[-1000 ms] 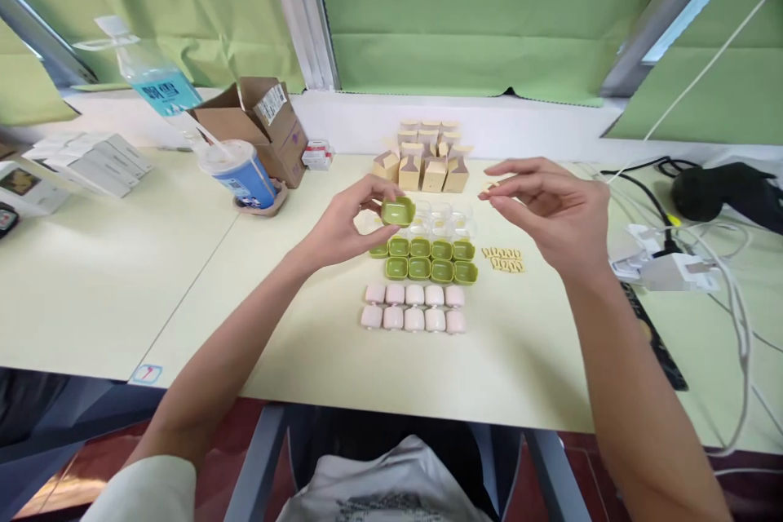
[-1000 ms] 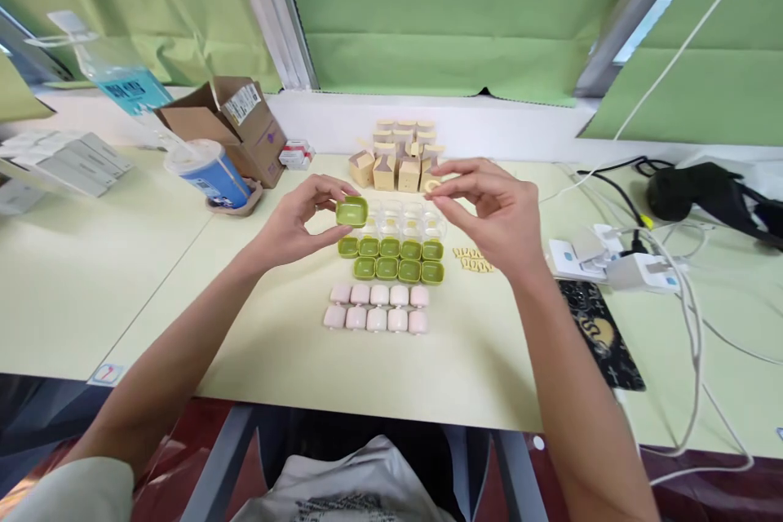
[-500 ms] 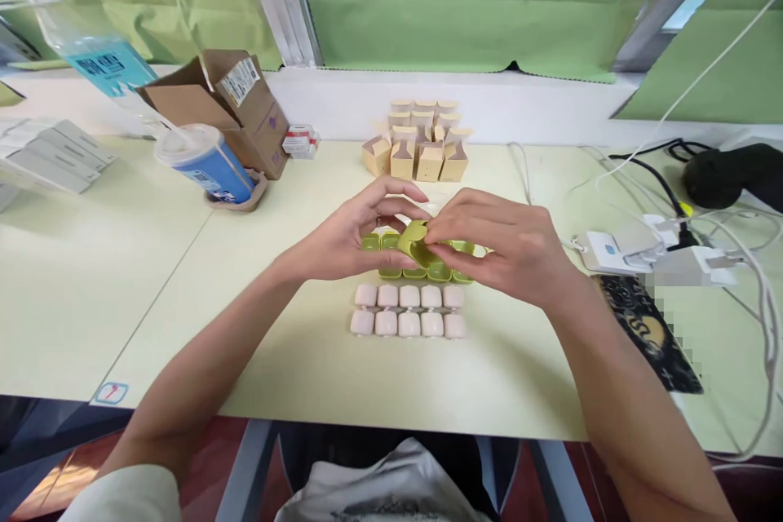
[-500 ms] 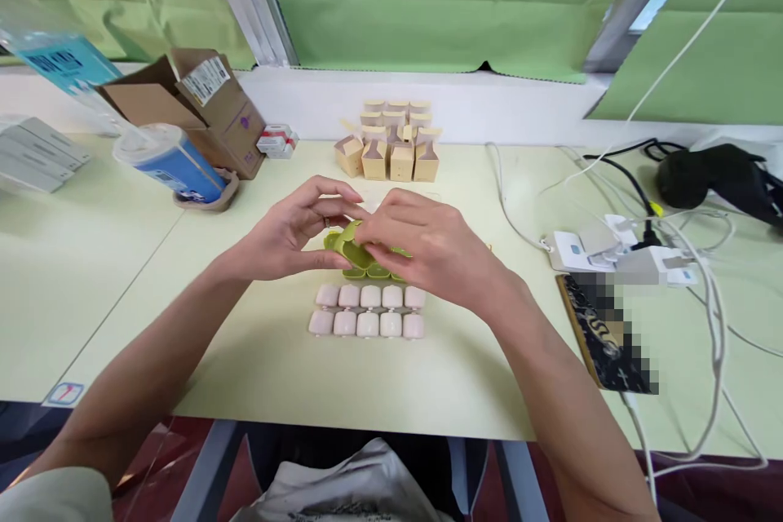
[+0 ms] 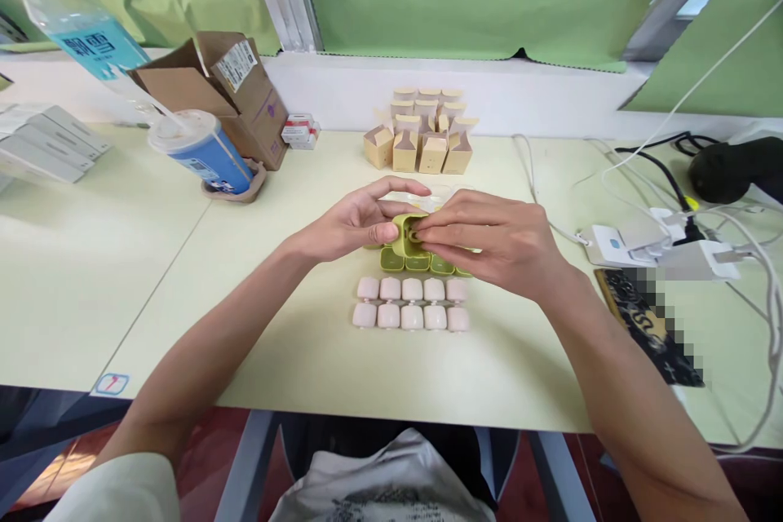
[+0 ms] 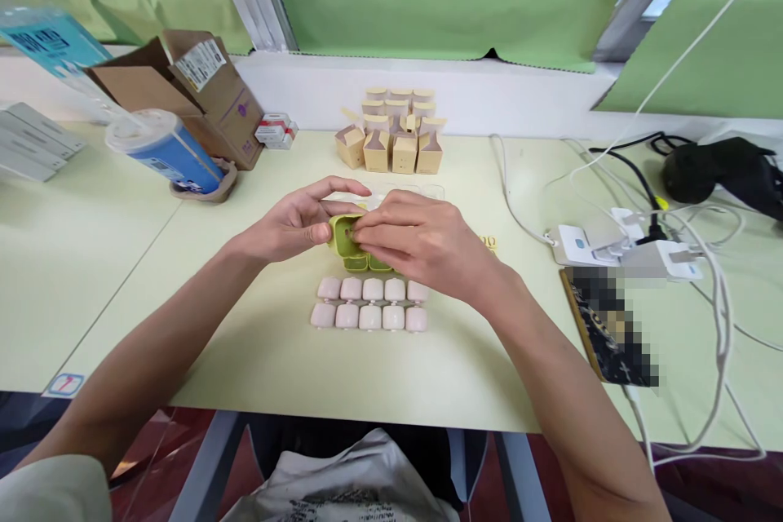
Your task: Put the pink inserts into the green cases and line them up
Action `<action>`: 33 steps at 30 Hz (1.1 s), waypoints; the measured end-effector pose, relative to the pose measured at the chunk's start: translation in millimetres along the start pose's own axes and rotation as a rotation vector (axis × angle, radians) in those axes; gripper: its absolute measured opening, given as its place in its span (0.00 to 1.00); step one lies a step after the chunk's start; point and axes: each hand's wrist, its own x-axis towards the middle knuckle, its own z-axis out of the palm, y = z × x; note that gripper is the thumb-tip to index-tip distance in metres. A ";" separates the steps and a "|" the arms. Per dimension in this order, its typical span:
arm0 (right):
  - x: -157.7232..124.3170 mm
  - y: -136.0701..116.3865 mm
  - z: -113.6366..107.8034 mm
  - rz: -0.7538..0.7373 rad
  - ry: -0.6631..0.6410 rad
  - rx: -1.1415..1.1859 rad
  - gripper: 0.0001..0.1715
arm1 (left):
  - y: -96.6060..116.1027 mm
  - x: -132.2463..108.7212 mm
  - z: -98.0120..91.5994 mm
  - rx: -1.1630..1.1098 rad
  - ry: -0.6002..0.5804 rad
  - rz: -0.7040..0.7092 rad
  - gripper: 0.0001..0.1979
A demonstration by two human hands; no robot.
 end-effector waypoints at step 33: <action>-1.0 3.7 7.0 -0.042 0.127 0.032 0.20 | -6.0 0.7 20.3 -0.362 0.099 -0.040 0.27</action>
